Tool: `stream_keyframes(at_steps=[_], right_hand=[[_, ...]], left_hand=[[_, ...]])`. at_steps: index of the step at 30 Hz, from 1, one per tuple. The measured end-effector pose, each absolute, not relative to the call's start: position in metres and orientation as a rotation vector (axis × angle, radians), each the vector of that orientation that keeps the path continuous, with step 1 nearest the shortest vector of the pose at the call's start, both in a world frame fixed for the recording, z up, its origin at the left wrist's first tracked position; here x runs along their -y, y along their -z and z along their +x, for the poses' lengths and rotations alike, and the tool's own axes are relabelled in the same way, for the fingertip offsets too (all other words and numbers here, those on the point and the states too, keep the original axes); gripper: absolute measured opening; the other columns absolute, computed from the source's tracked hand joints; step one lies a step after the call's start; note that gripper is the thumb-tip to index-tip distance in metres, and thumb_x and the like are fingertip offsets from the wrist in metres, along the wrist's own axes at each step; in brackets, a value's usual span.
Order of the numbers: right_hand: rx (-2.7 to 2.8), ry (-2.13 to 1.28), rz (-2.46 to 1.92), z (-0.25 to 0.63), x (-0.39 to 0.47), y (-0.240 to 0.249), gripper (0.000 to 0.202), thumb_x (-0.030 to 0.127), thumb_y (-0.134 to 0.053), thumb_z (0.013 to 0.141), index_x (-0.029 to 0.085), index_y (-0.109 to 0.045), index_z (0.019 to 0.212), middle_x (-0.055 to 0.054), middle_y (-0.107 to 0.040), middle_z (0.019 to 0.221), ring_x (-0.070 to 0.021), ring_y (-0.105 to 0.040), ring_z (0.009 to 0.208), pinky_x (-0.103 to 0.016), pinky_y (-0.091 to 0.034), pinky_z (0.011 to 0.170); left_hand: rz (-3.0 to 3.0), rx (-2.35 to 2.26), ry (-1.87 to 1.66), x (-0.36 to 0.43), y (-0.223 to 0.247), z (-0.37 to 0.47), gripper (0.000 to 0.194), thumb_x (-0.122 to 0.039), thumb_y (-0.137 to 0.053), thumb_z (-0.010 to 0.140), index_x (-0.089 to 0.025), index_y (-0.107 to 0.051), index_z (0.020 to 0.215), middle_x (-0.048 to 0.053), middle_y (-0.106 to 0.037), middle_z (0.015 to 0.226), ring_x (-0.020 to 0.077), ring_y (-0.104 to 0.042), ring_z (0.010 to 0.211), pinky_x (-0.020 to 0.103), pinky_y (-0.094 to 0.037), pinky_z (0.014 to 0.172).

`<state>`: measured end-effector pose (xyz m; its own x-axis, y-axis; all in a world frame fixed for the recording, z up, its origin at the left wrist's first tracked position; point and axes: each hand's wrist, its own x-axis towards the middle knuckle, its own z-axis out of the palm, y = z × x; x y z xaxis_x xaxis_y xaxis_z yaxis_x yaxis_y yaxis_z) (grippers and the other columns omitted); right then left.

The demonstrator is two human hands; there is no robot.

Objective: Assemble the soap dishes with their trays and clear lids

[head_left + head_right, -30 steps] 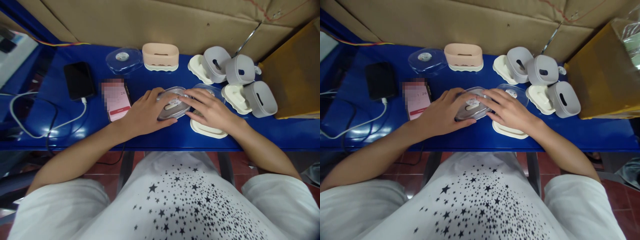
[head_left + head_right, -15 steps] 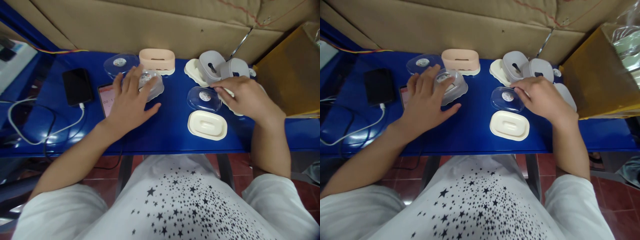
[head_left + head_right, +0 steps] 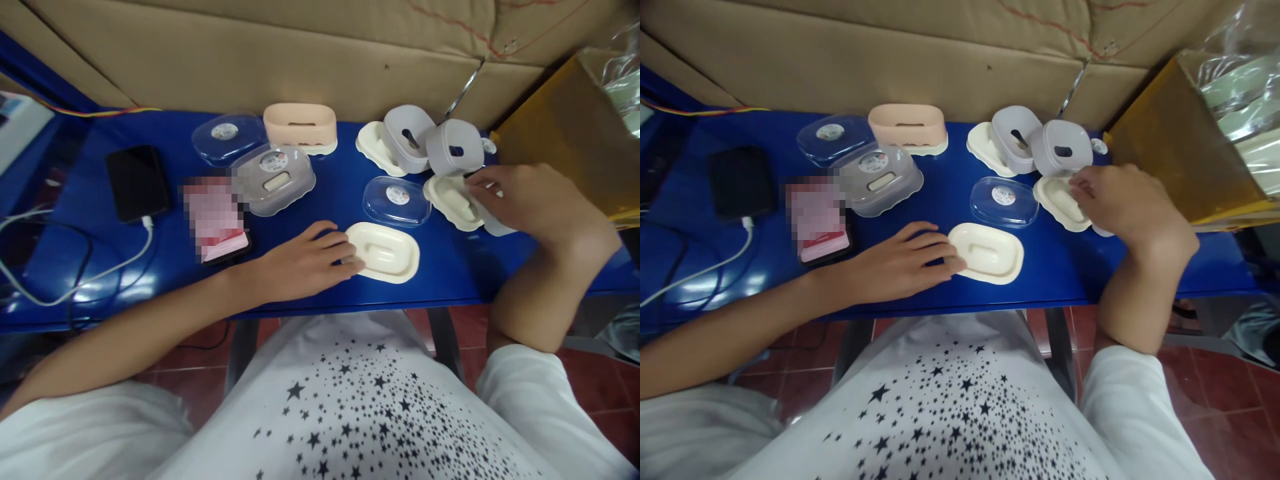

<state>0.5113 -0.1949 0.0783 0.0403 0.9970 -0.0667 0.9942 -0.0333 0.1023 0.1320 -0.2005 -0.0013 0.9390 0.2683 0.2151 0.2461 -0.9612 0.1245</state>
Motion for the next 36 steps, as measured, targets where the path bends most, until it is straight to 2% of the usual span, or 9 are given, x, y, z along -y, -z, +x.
stream_keyframes(at_steps=[4, 8, 12, 16, 18, 21, 26, 32, 36], right_hand=[[-1.549, -0.061, 2.38, 0.512, 0.195, -0.093, 0.041, 0.055, -0.069, 0.1, 0.029, -0.084, 0.127, -0.021, -0.082, 0.126, -0.041, -0.075, 0.105, -0.054, -0.054, 0.085], [-1.513, 0.1, 2.392, 0.511, 0.183, -0.093, 0.027, 0.05, -0.079, 0.092, 0.026, -0.086, 0.104, -0.019, -0.083, 0.1, -0.0303, -0.069, 0.074, -0.053, -0.054, 0.079], [-1.638, 0.086, 2.304, 0.519, 0.192, -0.093, 0.013, 0.04, -0.077, 0.088, 0.027, -0.08, 0.087, -0.014, -0.082, 0.087, -0.0281, -0.064, 0.063, -0.047, -0.051, 0.07], [-1.991, -0.106, 2.187, 0.511, 0.225, -0.094, 0.027, 0.045, -0.074, 0.094, 0.027, -0.08, 0.113, -0.008, -0.085, 0.092, -0.0361, -0.078, 0.081, -0.044, -0.051, 0.069], [-2.313, -0.294, 1.941, 0.492, 0.239, -0.089, 0.031, 0.042, -0.068, 0.101, 0.021, -0.08, 0.12, -0.012, -0.085, 0.095, -0.0381, -0.079, 0.083, -0.045, -0.051, 0.068], [-2.826, -0.478, 1.426, 0.451, 0.245, -0.073, 0.029, 0.027, -0.058, 0.11, 0.011, -0.078, 0.122, -0.017, -0.085, 0.108, -0.0341, -0.079, 0.094, -0.046, -0.057, 0.084], [-3.15, -0.454, 0.873, 0.402, 0.236, -0.04, 0.025, 0.018, -0.055, 0.114, 0.014, -0.079, 0.119, -0.008, -0.085, 0.104, -0.0254, -0.074, 0.093, -0.041, -0.055, 0.089], [-3.276, -0.384, 0.78, 0.396, 0.234, -0.025, 0.023, 0.016, -0.059, 0.113, 0.009, -0.076, 0.127, -0.009, -0.083, 0.108, -0.0245, -0.072, 0.097, -0.041, -0.057, 0.092], [-3.301, -0.315, 0.736, 0.399, 0.233, -0.023, 0.026, 0.015, -0.059, 0.113, 0.009, -0.073, 0.135, -0.01, -0.083, 0.112, -0.025, -0.073, 0.102, -0.041, -0.058, 0.093]], left_hand=[[3.062, -0.395, -0.373, 0.188, 0.0, 0.12, 0.024, -0.024, -0.059, 0.115, -0.02, -0.079, 0.103, 0.008, -0.08, 0.107, 0.0264, -0.071, 0.104, 0.043, -0.055, 0.1], [3.088, -0.396, -0.352, 0.186, 0.003, 0.117, 0.03, -0.033, -0.057, 0.117, -0.02, -0.078, 0.101, 0.008, -0.078, 0.104, 0.027, -0.07, 0.102, 0.042, -0.055, 0.096], [2.982, -0.559, -0.347, 0.188, 0.004, 0.117, 0.029, -0.042, -0.068, 0.111, -0.02, -0.076, 0.129, 0.014, -0.074, 0.13, 0.0331, -0.07, 0.121, 0.047, -0.055, 0.107], [2.84, -0.755, -0.292, 0.186, 0.006, 0.117, 0.074, -0.046, -0.077, 0.105, -0.017, -0.049, 0.167, 0.022, -0.054, 0.166, 0.0408, -0.059, 0.146, 0.054, -0.046, 0.124], [2.762, -0.784, -0.275, 0.184, 0.009, 0.117, 0.086, -0.047, -0.077, 0.105, -0.019, -0.036, 0.175, 0.021, -0.053, 0.169, 0.0408, -0.058, 0.149, 0.056, -0.041, 0.129], [2.683, -0.797, -0.289, 0.183, 0.013, 0.118, 0.102, -0.052, -0.079, 0.103, -0.022, -0.02, 0.18, 0.021, -0.054, 0.169, 0.0416, -0.056, 0.151, 0.056, -0.041, 0.128], [2.691, -0.784, -0.389, 0.185, 0.018, 0.118, 0.121, -0.051, -0.085, 0.099, -0.022, -0.002, 0.183, 0.027, -0.042, 0.176, 0.0452, -0.051, 0.157, 0.059, -0.046, 0.125], [2.742, -0.742, -0.401, 0.186, 0.015, 0.116, 0.101, -0.051, -0.084, 0.101, -0.021, -0.027, 0.179, 0.028, -0.033, 0.181, 0.0469, -0.041, 0.165, 0.064, -0.044, 0.128], [2.836, -0.747, -0.405, 0.187, 0.012, 0.116, 0.086, -0.052, -0.08, 0.104, -0.018, -0.043, 0.173, 0.026, -0.036, 0.182, 0.0456, -0.047, 0.162, 0.062, -0.043, 0.13]])
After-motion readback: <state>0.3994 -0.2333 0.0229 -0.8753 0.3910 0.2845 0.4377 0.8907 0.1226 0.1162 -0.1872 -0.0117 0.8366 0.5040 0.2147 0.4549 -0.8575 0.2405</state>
